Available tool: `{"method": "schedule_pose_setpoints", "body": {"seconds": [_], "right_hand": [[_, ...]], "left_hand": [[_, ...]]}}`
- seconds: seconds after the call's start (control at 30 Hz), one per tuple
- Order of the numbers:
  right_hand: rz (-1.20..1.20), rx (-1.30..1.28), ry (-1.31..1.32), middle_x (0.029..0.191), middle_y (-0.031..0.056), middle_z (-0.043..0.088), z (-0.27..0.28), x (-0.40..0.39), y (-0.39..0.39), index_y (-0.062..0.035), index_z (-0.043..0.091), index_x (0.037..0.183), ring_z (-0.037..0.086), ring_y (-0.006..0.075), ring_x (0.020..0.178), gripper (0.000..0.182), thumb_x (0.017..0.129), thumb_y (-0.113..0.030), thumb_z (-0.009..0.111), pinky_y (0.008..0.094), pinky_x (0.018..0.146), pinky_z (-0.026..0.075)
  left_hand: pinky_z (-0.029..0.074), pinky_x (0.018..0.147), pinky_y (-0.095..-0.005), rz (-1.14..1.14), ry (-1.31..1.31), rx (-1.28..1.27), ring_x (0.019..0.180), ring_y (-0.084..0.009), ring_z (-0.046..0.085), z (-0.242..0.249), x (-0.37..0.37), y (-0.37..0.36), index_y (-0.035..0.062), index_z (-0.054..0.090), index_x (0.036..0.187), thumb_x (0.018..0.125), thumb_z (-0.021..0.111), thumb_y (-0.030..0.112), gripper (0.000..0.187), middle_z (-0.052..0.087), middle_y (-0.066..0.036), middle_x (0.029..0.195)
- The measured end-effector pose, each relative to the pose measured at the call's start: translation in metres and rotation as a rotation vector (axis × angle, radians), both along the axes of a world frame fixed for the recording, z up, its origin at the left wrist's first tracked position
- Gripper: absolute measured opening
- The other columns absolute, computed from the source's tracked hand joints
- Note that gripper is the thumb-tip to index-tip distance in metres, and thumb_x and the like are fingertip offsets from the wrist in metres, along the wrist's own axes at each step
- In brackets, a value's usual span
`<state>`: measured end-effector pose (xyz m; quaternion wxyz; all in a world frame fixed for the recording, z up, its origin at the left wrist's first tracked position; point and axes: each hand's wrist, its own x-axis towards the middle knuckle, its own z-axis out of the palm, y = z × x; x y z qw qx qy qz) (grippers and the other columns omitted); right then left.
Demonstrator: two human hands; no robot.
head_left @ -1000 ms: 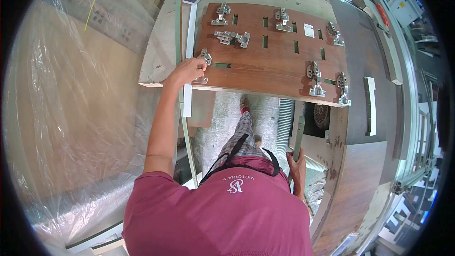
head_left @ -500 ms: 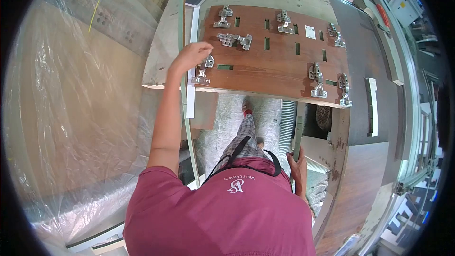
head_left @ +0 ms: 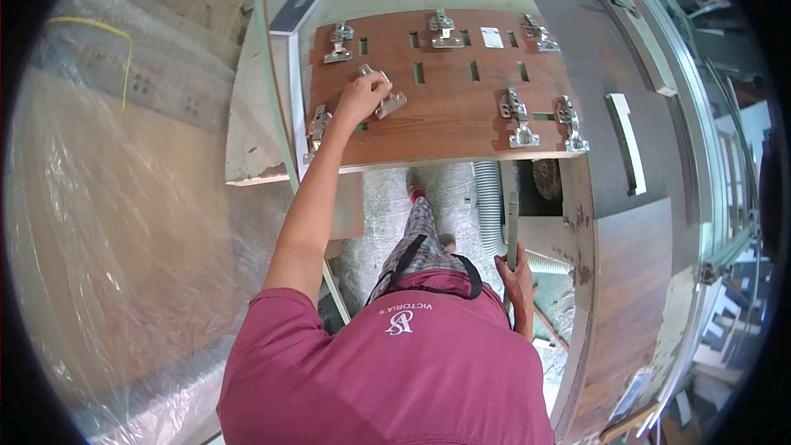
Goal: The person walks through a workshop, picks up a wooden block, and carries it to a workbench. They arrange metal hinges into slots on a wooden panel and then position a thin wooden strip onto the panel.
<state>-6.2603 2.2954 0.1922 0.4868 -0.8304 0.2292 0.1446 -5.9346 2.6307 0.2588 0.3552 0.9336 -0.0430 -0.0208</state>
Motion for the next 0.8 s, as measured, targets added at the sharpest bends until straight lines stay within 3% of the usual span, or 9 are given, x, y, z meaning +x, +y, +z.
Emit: {"method": "schedule_pose_setpoints", "body": {"seconds": [0.03,0.2,0.37,0.8], "right_hand": [[0.004,-0.018,-0.005,0.129,0.0243,0.052,0.001,0.0,0.0,0.0031,0.037,0.137,0.051,0.0335,0.121,0.073,0.081,-0.032,0.067,0.036,0.1,0.039],[-0.015,0.01,0.002,0.124,0.0247,0.055,0.013,0.004,0.005,-0.0007,0.039,0.137,0.055,0.0342,0.115,0.069,0.081,-0.031,0.066,0.037,0.095,0.042],[0.002,0.033,-0.005,0.124,0.0243,0.055,0.012,0.004,0.008,-0.0008,0.039,0.136,0.054,0.0346,0.116,0.069,0.081,-0.031,0.066,0.0371,0.095,0.042],[-0.03,-0.05,-0.061,0.121,0.0255,0.057,0.023,0.003,0.01,-0.0016,0.041,0.135,0.056,0.0357,0.114,0.068,0.08,-0.031,0.067,0.0384,0.094,0.043]], "left_hand": [[0.048,0.07,-0.0363,-0.102,0.022,0.022,0.076,-0.0253,0.065,0.006,-0.009,-0.006,0.007,0.064,0.097,0.086,0.058,0.035,0.03,0.067,-0.012,0.083],[0.048,0.075,-0.0391,-0.393,0.024,0.01,0.085,-0.0303,0.064,0.009,-0.041,-0.053,0.0038,0.062,0.097,0.087,0.057,0.028,0.027,0.066,-0.015,0.088],[0.047,0.08,-0.0425,-0.365,-0.031,0.072,0.093,-0.0325,0.062,0.005,-0.048,-0.09,0.004,0.062,0.097,0.088,0.058,0.03,0.028,0.066,-0.016,0.094],[0.047,0.072,-0.0419,-0.335,-0.124,0.024,0.082,-0.0306,0.062,-0.006,-0.054,-0.12,0.0069,0.06,0.1,0.087,0.06,0.032,0.028,0.064,-0.014,0.084]]}}
